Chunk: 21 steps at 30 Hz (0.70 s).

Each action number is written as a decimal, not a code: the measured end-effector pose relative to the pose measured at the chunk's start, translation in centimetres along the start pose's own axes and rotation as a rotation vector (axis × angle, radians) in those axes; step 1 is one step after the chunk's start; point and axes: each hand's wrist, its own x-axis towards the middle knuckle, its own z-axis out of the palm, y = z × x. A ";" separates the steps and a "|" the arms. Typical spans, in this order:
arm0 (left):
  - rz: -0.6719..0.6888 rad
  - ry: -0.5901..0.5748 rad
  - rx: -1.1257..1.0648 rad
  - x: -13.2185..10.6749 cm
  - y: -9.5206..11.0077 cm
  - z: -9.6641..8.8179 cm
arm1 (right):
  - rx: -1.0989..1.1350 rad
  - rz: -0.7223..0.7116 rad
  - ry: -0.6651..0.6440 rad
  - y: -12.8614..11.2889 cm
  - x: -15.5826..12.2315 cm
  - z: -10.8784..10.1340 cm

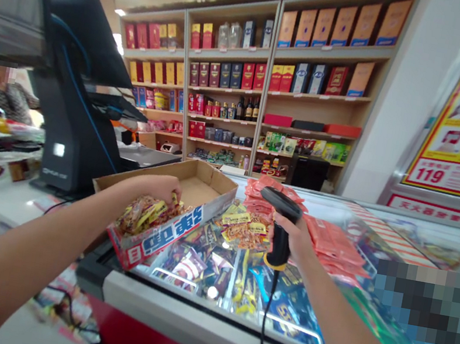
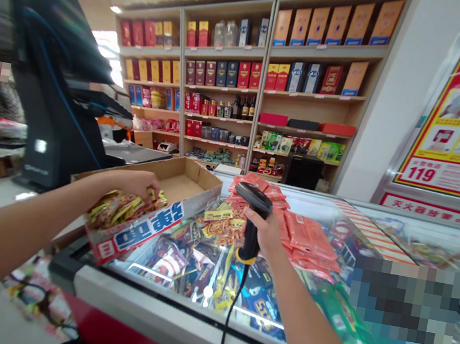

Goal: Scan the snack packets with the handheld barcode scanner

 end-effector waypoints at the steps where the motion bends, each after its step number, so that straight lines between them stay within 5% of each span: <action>1: -0.018 0.082 -0.025 -0.3 0.5 -0.8 | 0.006 0.005 0.001 0.0 0.0 0.0; 6: -0.089 0.575 -0.329 -0.8 4.3 -2.1 | 0.023 -0.006 0.003 -0.1 0.0 0.1; 13: -0.048 0.921 -1.385 5.8 12.1 6.6 | 0.038 -0.033 0.002 0.0 0.1 -0.1; 16: -0.029 0.774 -1.889 8.4 13.8 9.8 | 0.025 -0.041 0.010 0.1 0.3 -0.2; 21: 0.067 0.103 -2.306 8.9 12.1 12.5 | -0.010 0.000 -0.067 0.1 -0.1 0.1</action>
